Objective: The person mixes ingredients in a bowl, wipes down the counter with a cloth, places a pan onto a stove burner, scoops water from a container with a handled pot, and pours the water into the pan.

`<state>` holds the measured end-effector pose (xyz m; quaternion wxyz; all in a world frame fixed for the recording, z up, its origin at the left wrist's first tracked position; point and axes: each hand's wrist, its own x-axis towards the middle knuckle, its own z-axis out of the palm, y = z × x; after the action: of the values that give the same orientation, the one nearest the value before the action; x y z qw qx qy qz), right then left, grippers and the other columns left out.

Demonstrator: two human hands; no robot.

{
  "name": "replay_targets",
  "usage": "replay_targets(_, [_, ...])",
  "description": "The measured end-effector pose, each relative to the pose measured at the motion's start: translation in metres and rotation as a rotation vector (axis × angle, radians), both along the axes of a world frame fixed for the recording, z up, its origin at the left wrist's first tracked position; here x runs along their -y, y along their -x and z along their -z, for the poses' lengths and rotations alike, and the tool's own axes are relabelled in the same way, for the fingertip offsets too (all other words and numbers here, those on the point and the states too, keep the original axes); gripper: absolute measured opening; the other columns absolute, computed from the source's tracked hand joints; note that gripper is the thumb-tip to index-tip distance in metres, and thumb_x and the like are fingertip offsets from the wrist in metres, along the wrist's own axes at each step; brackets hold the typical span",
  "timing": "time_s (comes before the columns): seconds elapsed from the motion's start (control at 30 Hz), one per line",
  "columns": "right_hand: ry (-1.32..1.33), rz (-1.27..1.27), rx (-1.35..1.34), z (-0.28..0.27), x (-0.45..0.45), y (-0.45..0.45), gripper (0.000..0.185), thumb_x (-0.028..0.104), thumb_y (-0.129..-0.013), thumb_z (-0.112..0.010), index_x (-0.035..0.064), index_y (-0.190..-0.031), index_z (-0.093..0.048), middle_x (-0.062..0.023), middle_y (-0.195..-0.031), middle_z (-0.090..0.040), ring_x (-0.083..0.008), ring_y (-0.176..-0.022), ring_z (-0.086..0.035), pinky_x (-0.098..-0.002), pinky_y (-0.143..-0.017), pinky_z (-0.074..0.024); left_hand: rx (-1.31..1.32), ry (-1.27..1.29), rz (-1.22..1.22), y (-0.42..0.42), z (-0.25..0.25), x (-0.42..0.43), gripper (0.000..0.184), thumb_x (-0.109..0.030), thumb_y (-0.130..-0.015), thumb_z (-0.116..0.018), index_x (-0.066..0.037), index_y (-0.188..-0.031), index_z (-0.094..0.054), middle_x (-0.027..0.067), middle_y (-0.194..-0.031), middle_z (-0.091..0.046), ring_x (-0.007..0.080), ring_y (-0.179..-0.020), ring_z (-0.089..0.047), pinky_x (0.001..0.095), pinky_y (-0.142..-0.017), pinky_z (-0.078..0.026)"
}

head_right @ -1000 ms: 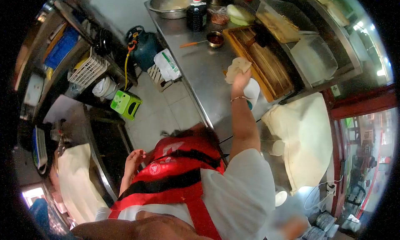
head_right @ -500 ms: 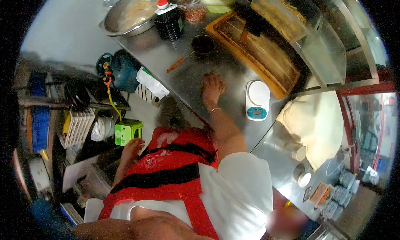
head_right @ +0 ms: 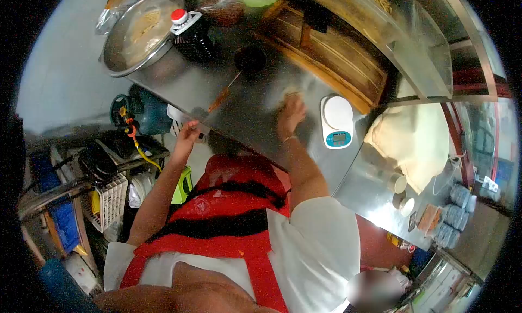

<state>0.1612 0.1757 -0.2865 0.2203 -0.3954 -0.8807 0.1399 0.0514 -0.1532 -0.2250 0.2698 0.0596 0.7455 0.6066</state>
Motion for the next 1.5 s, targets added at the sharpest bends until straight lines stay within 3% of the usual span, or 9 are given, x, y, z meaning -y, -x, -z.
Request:
replay_targets(0.2, [0.121,-0.618,0.224,-0.012,0.024,-0.1,0.043,-0.004,-0.072,-0.056,0.0123,-0.111,-0.064,-0.006,-0.128,-0.048,-0.0362,-0.111,-0.043,-0.0484,-0.096,-0.0368,-0.008,0.145,-0.013,0.024,0.032,-0.034,0.042,-0.022,-0.087,-0.065,-0.007,-0.123,-0.052,0.0059,-0.112,-0.057,0.0166,-0.096,-0.055,0.0294,-0.086,-0.044])
replay_targets(0.57, [0.278,0.035,-0.014,0.011,0.013,0.054,0.044,0.009,-0.076,-0.062,0.014,-0.119,-0.058,-0.0074,-0.135,-0.043,-0.0329,-0.12,-0.04,-0.046,-0.099,-0.0345,0.332,-0.022,0.102,0.043,0.025,-0.068,0.036,-0.025,-0.096,-0.052,-0.011,-0.129,-0.048,0.0037,-0.091,-0.064,0.0101,-0.075,-0.06,0.0248,-0.07,-0.047])
replay_targets(0.77, [0.165,-0.513,0.481,-0.017,0.085,0.061,0.045,0.007,-0.078,-0.058,0.0172,-0.122,-0.057,-0.0065,-0.141,-0.035,-0.0315,-0.128,-0.031,-0.0495,-0.102,-0.032,0.32,0.007,0.128,0.068,0.029,-0.062,0.034,-0.024,-0.096,-0.05,-0.009,-0.127,-0.05,0.0036,-0.086,-0.064,0.0094,-0.074,-0.059,0.0245,-0.065,-0.045])
replay_targets(0.9, [0.169,-0.901,0.307,-0.014,0.1,-0.016,0.041,0.014,-0.078,-0.061,0.0169,-0.119,-0.058,-0.0056,-0.142,-0.035,-0.03,-0.129,-0.031,-0.0533,-0.102,-0.0303,0.321,0.051,0.152,0.08,0.036,-0.061,0.034,-0.023,-0.097,-0.048,-0.008,-0.127,-0.049,0.0041,-0.086,-0.063,0.0093,-0.072,-0.057,0.0235,-0.063,-0.045])
replay_targets(1.03, [0.23,-0.768,0.14,-0.018,0.064,-0.144,0.033,0.022,-0.076,-0.067,0.0139,-0.108,-0.063,-0.006,-0.126,-0.052,-0.0309,-0.116,-0.048,-0.0471,-0.094,-0.0412,0.3,0.02,0.222,0.084,0.03,-0.059,0.035,-0.024,-0.097,-0.048,-0.008,-0.129,-0.049,0.0034,-0.085,-0.063,0.0085,-0.07,-0.056,0.0217,-0.062,-0.043])
replay_targets(1.13, [1.216,0.312,-0.045,-0.048,0.037,-0.218,0.03,0.014,-0.075,-0.065,0.0093,-0.104,-0.063,-0.0152,-0.117,-0.057,-0.0344,-0.099,-0.055,-0.0436,-0.082,-0.0448,0.273,0.032,0.273,0.087,0.032,-0.057,0.036,-0.025,-0.098,-0.048,-0.008,-0.129,-0.048,0.0026,-0.085,-0.064,0.008,-0.07,-0.057,0.0214,-0.061,-0.043])
replay_targets(1.2, [0.041,0.188,0.239,-0.04,0.042,-0.253,0.028,0.005,-0.074,-0.061,0.0022,-0.102,-0.06,-0.0187,-0.111,-0.057,-0.0363,-0.095,-0.055,-0.0428,-0.079,-0.0447,0.302,-0.02,0.26,0.088,0.027,-0.058,0.036,-0.025,-0.096,-0.052,-0.007,-0.128,-0.049,0.0027,-0.085,-0.063,0.0089,-0.071,-0.057,0.0222,-0.063,-0.045])
replay_targets(1.43, [0.014,0.135,-0.07,-0.022,-0.005,-0.104,0.045,-0.001,-0.074,-0.056,0.0084,-0.118,-0.056,-0.0205,-0.131,-0.043,-0.039,-0.119,-0.042,-0.0444,-0.101,-0.0346,0.307,0.057,0.224,0.083,0.012,-0.056,0.039,-0.037,-0.096,-0.048,-0.009,-0.124,-0.05,0.0028,-0.089,-0.066,0.0083,-0.07,-0.058,0.0208,-0.06,-0.041])
replay_targets(1.5, [0.054,0.174,0.238,-0.041,0.008,-0.063,0.046,0.008,-0.079,-0.057,0.0068,-0.125,-0.05,-0.0184,-0.136,-0.041,-0.0351,-0.115,-0.043,-0.0478,-0.094,-0.0375,0.291,0.082,0.224,0.083,0.017,-0.048,0.04,-0.039,-0.095,-0.048,-0.009,-0.122,-0.051,0.0032,-0.09,-0.066,0.0085,-0.07,-0.058,0.021,-0.06,-0.041])
